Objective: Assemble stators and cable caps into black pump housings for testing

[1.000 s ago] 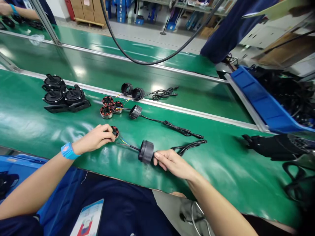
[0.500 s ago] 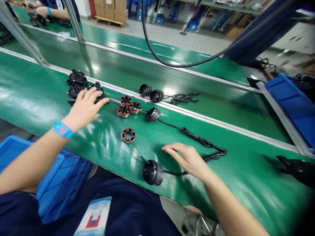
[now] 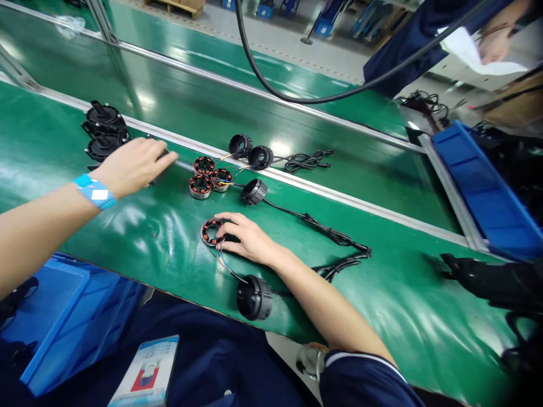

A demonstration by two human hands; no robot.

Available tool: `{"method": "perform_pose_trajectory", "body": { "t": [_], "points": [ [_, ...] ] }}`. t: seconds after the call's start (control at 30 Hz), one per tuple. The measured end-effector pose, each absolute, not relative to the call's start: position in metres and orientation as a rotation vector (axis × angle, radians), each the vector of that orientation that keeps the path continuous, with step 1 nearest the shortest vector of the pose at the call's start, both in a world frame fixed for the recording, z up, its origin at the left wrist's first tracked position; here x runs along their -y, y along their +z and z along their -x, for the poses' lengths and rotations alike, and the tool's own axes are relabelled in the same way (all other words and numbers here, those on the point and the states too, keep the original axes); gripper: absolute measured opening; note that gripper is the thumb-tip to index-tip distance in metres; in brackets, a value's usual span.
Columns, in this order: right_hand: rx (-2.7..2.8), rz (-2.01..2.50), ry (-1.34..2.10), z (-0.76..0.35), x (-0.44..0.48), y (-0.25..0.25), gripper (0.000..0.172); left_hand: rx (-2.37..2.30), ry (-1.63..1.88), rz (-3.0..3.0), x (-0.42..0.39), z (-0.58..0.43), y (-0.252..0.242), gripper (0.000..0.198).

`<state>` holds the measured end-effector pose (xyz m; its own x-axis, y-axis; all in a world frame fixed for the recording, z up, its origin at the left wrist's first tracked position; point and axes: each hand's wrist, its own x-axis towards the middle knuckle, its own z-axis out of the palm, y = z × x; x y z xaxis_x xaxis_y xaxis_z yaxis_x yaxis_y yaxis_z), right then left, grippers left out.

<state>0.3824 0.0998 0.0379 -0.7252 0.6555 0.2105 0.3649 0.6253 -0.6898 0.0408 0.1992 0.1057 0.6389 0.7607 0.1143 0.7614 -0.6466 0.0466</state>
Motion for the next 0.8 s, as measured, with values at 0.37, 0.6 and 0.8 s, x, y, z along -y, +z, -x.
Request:
{"method": "perform_pose_trajectory", "body": {
  "t": [0.37, 0.6, 0.8],
  "points": [
    [2.006, 0.813, 0.646, -0.428, -0.019, 0.092, 0.018, 1.813, -1.460, 3.149, -0.057, -0.107, 0.073, 0.096],
    [1.946, 0.827, 0.670, -0.430, -0.013, 0.104, 0.040, 1.602, -1.480, 3.610, -0.054, -0.167, 0.055, 0.094],
    [2.174, 0.807, 0.727, -0.445, -0.030, 0.100, 0.063, 1.535, -1.439, 3.754, -0.066, -0.165, 0.048, 0.100]
  ]
}}
